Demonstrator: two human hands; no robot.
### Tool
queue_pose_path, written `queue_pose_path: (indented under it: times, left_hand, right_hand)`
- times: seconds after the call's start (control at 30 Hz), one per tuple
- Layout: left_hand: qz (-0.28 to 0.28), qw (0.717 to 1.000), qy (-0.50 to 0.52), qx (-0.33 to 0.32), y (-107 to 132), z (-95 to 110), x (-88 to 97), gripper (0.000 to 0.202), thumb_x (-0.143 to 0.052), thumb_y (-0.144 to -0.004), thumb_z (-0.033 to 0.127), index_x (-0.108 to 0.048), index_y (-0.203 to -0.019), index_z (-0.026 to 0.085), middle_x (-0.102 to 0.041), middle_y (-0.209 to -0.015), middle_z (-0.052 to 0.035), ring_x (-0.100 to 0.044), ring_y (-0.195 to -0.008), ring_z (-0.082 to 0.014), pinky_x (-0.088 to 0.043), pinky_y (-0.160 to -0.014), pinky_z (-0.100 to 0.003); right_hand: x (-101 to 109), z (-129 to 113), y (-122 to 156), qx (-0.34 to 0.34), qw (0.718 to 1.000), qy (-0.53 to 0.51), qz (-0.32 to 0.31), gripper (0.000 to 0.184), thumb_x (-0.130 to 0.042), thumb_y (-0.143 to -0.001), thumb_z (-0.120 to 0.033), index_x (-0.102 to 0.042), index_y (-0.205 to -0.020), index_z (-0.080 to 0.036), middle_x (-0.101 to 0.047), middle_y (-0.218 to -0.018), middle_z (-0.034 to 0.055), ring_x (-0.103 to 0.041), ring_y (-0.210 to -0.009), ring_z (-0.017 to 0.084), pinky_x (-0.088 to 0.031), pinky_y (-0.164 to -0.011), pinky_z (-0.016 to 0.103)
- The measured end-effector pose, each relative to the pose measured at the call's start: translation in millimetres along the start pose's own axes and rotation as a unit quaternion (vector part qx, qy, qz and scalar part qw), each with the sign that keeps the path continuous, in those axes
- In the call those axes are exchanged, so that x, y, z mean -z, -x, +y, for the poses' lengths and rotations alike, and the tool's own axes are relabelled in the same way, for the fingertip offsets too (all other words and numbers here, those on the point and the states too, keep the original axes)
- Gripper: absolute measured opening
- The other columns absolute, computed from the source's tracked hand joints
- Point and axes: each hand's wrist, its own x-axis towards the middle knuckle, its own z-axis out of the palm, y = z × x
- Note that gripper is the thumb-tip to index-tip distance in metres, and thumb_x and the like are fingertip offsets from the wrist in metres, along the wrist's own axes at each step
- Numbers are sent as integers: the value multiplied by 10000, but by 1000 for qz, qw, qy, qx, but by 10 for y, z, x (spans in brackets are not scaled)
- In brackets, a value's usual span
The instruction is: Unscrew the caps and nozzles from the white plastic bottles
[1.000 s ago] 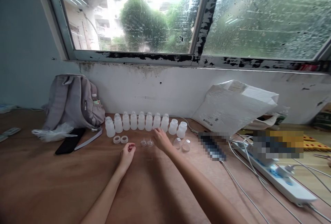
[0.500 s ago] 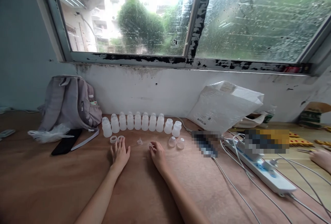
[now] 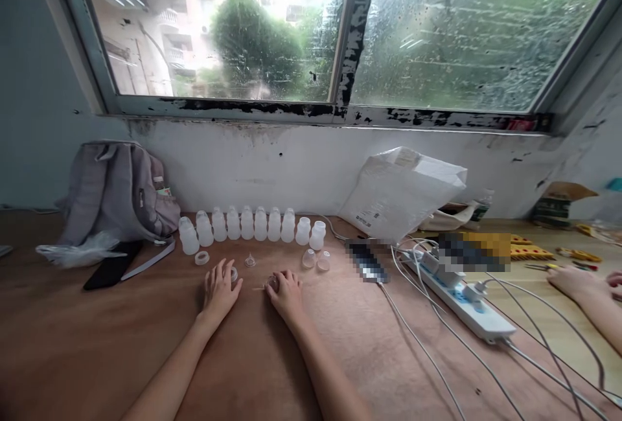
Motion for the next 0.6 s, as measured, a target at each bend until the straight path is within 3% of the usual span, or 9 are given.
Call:
queue_pose_path:
  times: [0.1,0.23,0.4,0.6]
  left_hand:
    - [-19,1000,11,8,0,5,-11,420,-445,-760,267,-438,-1164,154,-508,-1094,-127,-429,-1024,-262,-271,-909,-440]
    - [-30,995,93,-17,-37,27,6,375,-469,-761,325,-500,-1106,183,-523,-959,-84,-492,-918,-222,-368,-839,-354]
    - [-48,961,258,-90,33,210,104,361,-524,-731,387,-514,-1067,256,-488,-1007,-44,-495,-962,-189,-385,-865,-298]
    - [-79,930,344,-106,125,376,212,326,-525,-739,300,-503,-1063,265,-497,-1032,-35,-499,-970,-175,-402,-854,-282]
  right_hand:
    - [18,7,15,-9,1000,-14,8,181,-565,-685,-315,-604,-837,-226,-587,-891,72,-492,-865,245,-355,-748,375]
    - [37,-13,13,-4,990,-134,31,178,-489,-704,-214,-540,-874,-206,-571,-784,31,-526,-711,171,-415,-656,298]
    - [32,-98,34,14,981,-189,43,245,-461,-632,-113,-536,-849,-199,-530,-738,10,-510,-620,142,-435,-597,272]
    - [28,-215,94,56,975,-216,25,391,-412,-538,-30,-544,-867,-196,-544,-768,21,-508,-660,150,-436,-597,264]
